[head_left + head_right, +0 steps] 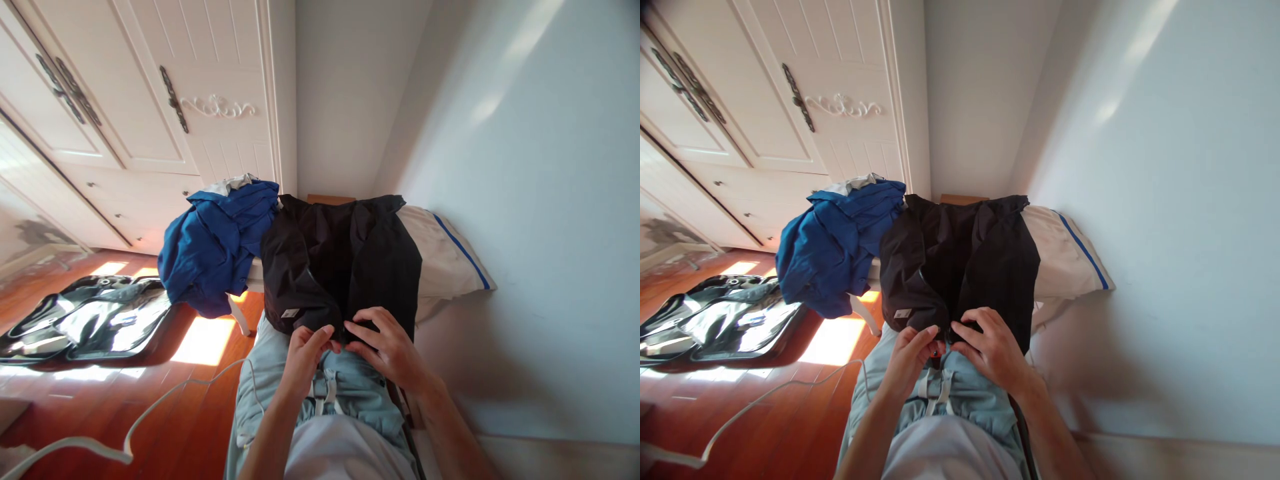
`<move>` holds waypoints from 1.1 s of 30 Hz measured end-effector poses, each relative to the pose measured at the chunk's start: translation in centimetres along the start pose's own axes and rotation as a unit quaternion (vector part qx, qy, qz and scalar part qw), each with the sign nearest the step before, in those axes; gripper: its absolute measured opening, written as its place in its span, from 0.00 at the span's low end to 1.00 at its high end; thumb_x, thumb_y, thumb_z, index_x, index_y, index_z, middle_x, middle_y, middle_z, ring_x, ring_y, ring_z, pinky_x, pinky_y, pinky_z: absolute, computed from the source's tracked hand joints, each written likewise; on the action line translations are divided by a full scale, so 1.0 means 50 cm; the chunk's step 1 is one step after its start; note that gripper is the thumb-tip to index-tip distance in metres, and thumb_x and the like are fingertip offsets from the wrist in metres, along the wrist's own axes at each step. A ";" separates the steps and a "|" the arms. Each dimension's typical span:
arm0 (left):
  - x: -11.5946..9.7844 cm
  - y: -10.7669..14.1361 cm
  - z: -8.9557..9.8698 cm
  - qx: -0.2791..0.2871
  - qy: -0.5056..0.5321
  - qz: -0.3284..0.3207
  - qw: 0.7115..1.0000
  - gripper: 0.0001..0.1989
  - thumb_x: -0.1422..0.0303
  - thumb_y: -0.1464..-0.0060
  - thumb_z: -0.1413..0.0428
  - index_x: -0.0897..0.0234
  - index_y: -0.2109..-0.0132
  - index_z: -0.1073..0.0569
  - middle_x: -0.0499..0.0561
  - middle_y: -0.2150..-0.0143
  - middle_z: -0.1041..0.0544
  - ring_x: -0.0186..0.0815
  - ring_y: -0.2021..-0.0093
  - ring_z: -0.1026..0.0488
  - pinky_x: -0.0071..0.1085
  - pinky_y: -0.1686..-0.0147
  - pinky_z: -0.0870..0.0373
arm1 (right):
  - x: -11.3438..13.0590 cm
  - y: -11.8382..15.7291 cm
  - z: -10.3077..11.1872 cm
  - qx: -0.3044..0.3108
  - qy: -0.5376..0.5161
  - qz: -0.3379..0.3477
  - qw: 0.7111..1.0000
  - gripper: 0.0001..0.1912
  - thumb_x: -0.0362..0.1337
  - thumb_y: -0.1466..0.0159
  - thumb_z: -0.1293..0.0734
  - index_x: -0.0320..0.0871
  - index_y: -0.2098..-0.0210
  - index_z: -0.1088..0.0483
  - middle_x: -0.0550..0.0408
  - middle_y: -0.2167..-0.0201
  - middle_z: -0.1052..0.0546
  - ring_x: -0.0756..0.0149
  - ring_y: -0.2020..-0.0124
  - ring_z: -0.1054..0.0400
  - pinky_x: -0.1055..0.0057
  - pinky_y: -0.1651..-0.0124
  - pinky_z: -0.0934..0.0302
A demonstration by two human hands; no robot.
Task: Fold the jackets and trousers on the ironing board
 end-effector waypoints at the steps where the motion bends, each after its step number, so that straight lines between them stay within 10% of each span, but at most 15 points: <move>1: 0.001 0.000 0.001 0.000 -0.002 -0.001 1.000 0.16 0.58 0.56 0.32 0.67 0.75 0.24 0.48 0.79 0.27 0.29 0.77 0.30 0.25 0.74 0.33 | 0.001 -0.001 0.002 -0.006 0.001 0.006 1.000 0.14 0.40 0.33 0.31 0.46 0.48 0.25 0.47 0.59 0.24 0.59 0.56 0.30 0.60 0.52 0.32; 33: 0.013 0.010 0.000 -0.021 -0.184 0.099 0.978 0.12 0.62 0.63 0.40 0.68 0.78 0.25 0.52 0.81 0.25 0.35 0.81 0.27 0.26 0.82 0.32 | -0.034 -0.074 -0.022 -0.030 -0.016 -0.011 0.999 0.05 0.31 0.32 0.37 0.45 0.63 0.31 0.55 0.69 0.26 0.63 0.63 0.33 0.49 0.37 0.43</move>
Point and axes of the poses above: each hand's wrist, its own y-axis away from the middle knuckle, its own z-axis out of the back of the hand, x = y × z, the point moved 2 cm from there along -y, towards the middle knuckle
